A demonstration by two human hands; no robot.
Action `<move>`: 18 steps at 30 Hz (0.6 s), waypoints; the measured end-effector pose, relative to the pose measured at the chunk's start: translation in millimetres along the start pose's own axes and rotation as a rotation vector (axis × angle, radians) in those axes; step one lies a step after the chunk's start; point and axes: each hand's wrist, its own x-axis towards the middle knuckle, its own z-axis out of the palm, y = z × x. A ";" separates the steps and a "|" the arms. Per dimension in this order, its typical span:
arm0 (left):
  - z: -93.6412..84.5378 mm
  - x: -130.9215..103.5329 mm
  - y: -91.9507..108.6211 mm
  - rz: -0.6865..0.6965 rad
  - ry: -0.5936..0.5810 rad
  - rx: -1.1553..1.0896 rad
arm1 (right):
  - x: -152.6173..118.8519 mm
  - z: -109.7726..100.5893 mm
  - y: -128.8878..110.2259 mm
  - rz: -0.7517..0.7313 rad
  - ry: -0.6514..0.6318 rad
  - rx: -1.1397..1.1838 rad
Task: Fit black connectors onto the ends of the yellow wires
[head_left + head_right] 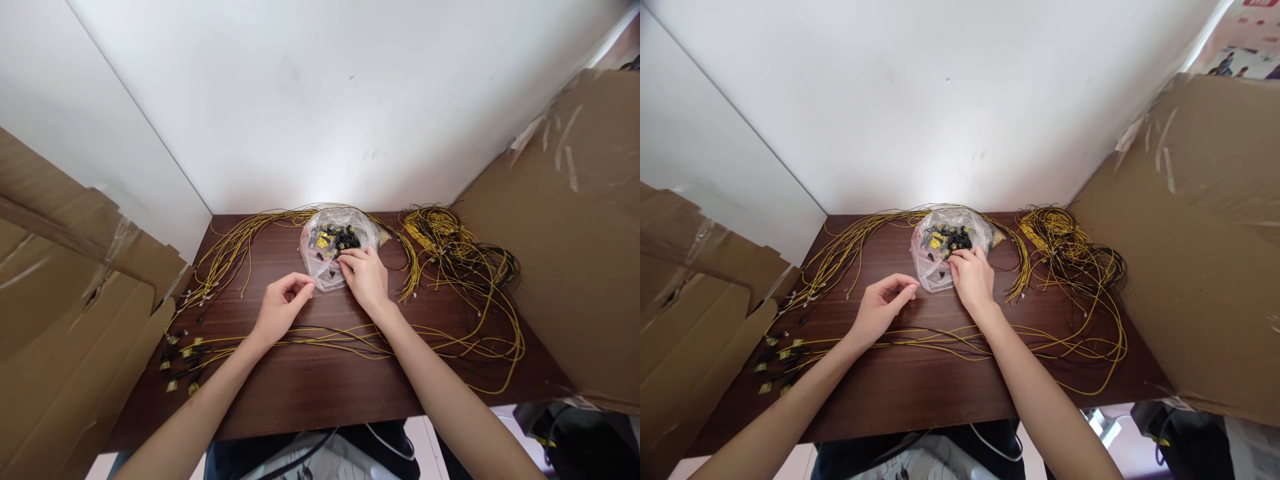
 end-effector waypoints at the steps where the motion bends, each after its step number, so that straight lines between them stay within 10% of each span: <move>1: -0.1 -0.1 -0.1 0.002 -0.001 0.003 | 0.0 -0.1 -0.2 0.002 -0.004 0.003; 10: -1.6 -0.2 1.1 -0.024 -0.007 -0.015 | 0.8 -15.1 -8.0 -0.031 -0.012 0.144; 18: -2.8 -1.1 -0.3 0.071 -0.001 -0.093 | -6.9 -25.7 -38.9 0.002 -0.245 0.812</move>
